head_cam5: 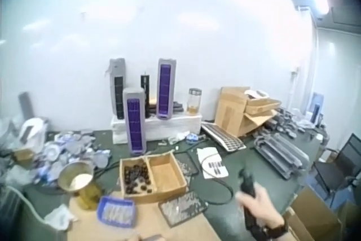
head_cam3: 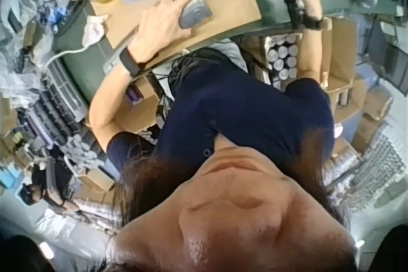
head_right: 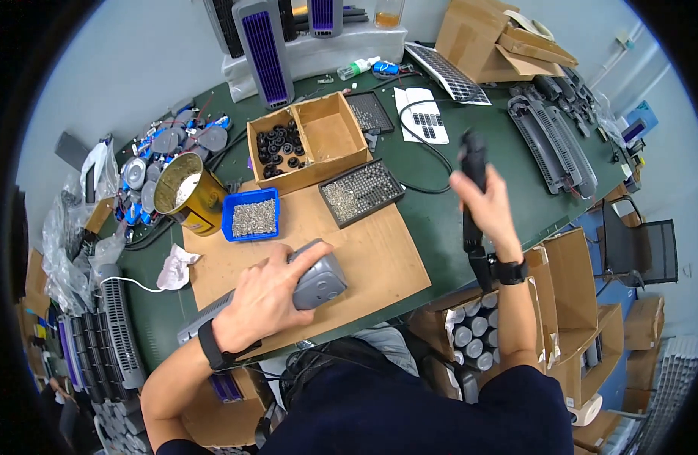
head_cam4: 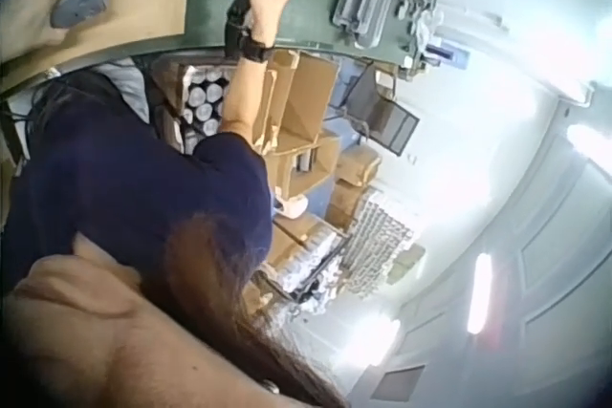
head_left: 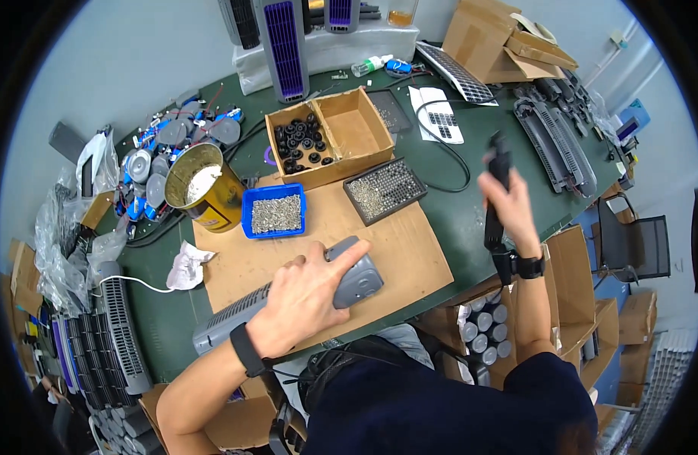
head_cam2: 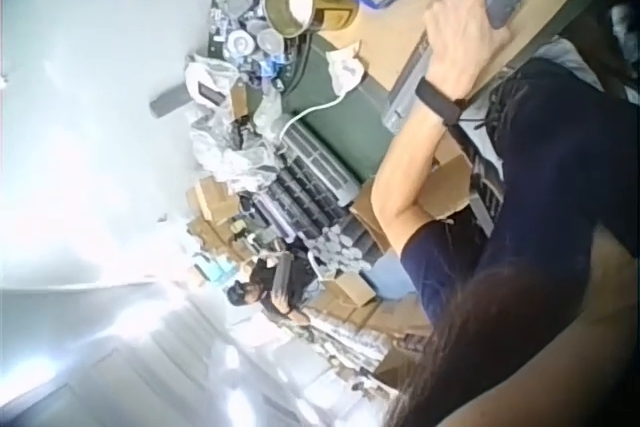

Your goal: Assemble components of a grey and purple electronic device, including battery installation and screwing.

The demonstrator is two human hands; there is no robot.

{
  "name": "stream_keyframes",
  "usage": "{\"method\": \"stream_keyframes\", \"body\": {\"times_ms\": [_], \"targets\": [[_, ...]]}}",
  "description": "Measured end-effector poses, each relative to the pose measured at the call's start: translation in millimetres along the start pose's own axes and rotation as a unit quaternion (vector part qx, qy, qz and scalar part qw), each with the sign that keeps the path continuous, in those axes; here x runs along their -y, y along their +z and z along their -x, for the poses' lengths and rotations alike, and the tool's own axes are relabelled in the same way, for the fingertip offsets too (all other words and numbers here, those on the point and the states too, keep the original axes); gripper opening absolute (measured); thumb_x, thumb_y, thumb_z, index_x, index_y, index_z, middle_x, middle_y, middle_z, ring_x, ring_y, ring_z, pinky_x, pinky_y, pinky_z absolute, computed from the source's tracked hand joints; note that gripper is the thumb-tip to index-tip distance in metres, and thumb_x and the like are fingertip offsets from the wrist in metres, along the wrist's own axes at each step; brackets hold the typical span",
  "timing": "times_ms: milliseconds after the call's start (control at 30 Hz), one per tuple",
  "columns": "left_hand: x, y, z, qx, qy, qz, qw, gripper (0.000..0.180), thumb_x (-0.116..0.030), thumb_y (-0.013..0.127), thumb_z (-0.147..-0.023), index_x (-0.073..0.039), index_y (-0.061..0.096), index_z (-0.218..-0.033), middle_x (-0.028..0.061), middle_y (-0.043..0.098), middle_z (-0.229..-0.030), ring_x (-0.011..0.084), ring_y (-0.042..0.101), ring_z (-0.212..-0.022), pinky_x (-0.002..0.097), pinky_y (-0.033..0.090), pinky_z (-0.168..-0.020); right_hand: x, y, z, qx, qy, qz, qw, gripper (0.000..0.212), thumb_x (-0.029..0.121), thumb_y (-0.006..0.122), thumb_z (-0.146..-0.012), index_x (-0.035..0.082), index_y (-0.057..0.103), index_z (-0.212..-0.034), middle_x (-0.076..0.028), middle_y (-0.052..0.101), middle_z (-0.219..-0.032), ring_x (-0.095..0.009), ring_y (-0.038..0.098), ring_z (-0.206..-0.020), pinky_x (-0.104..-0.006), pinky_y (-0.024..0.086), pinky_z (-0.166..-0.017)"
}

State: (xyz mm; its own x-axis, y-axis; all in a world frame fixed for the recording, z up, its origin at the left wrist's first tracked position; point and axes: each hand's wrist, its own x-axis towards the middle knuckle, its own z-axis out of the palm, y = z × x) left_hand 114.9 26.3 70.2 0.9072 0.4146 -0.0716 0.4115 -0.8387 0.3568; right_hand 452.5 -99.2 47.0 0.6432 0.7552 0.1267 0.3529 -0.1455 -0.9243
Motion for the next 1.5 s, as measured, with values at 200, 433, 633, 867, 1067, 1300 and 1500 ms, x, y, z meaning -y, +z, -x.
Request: {"method": "stream_keyframes", "body": {"times_ms": [200, 433, 633, 867, 1067, 1300, 1500], "targets": [[-3.6, 19.3, -33.1, 0.05, -0.023, 0.006, 0.998, 0.093, -0.017, 0.083, -0.059, -0.028, 0.039, -0.14, 0.0226, 0.053, -0.099, 0.0416, 0.063, -0.079, 0.0465, 0.053, -0.069, 84.1, 39.3, -29.8, 0.052, -0.19, -0.379, 0.904, 0.091, 0.082, 0.038, -0.08, 0.013, 0.035, -0.139, 0.0, 0.043, -0.067, -0.01, 0.043, -0.056, -0.029, 0.042, -0.056], [4.2, 27.3, -48.6, 0.073, -0.049, 0.072, 0.994, 0.087, -0.016, 0.083, -0.063, -0.028, 0.04, -0.138, 0.0242, 0.051, -0.103, 0.0457, 0.057, -0.09, 0.0495, 0.048, -0.084, 53.3, 119.1, -49.1, 0.017, -0.115, -0.364, 0.924, 0.092, 0.09, 0.024, -0.076, 0.01, 0.043, -0.118, -0.002, 0.042, -0.059, -0.014, 0.041, -0.048, -0.03, 0.038, -0.047], [11.8, 28.1, -52.0, 0.069, -0.038, 0.111, 0.991, 0.086, -0.015, 0.082, -0.065, -0.028, 0.04, -0.138, 0.0233, 0.05, -0.105, 0.0432, 0.057, -0.093, 0.0495, 0.045, -0.082, 40.3, 128.7, -51.9, 0.013, -0.114, -0.319, 0.941, 0.092, 0.088, 0.022, -0.078, 0.007, 0.043, -0.117, -0.003, 0.044, -0.057, -0.014, 0.042, -0.048, -0.0295, 0.039, -0.046], [13.7, 27.6, -52.1, 0.067, -0.037, 0.129, 0.989, 0.082, -0.015, 0.081, -0.067, -0.028, 0.04, -0.137, 0.0226, 0.049, -0.105, 0.0431, 0.056, -0.094, 0.0495, 0.046, -0.083, 27.7, 133.2, -54.2, 0.025, -0.103, -0.313, 0.944, 0.091, 0.088, 0.023, -0.078, 0.008, 0.044, -0.117, -0.003, 0.045, -0.057, -0.014, 0.044, -0.047, -0.0287, 0.039, -0.046], [13.5, 27.4, -53.4, 0.06, -0.037, 0.142, 0.987, 0.081, -0.014, 0.082, -0.067, -0.028, 0.041, -0.136, 0.023, 0.048, -0.105, 0.0436, 0.055, -0.093, 0.0491, 0.045, -0.085, 25.9, 132.2, -53.0, 0.029, -0.105, -0.31, 0.944, 0.091, 0.088, 0.024, -0.078, 0.008, 0.044, -0.116, -0.004, 0.046, -0.058, -0.014, 0.043, -0.047, -0.028, 0.039, -0.046], [11.1, 24.4, -52.7, 0.074, -0.058, 0.142, 0.985, 0.082, -0.016, 0.084, -0.063, -0.027, 0.044, -0.134, 0.0227, 0.049, -0.108, 0.0432, 0.055, -0.098, 0.0478, 0.045, -0.09, 23.2, 132.0, -50.0, 0.064, -0.12, -0.305, 0.943, 0.093, 0.09, 0.024, -0.076, 0.007, 0.044, -0.114, -0.004, 0.047, -0.058, -0.014, 0.044, -0.047, -0.0288, 0.04, -0.046], [15.0, 30.7, -50.7, 0.046, -0.033, 0.137, 0.989, 0.081, -0.015, 0.082, -0.065, -0.026, 0.043, -0.135, 0.0225, 0.051, -0.102, 0.0427, 0.056, -0.092, 0.0483, 0.046, -0.083, 42.3, 119.6, -47.1, 0.037, -0.125, -0.343, 0.93, 0.099, 0.092, 0.026, -0.073, 0.007, 0.044, -0.121, -0.003, 0.044, -0.057, -0.015, 0.044, -0.047, -0.031, 0.04, -0.047]]}}
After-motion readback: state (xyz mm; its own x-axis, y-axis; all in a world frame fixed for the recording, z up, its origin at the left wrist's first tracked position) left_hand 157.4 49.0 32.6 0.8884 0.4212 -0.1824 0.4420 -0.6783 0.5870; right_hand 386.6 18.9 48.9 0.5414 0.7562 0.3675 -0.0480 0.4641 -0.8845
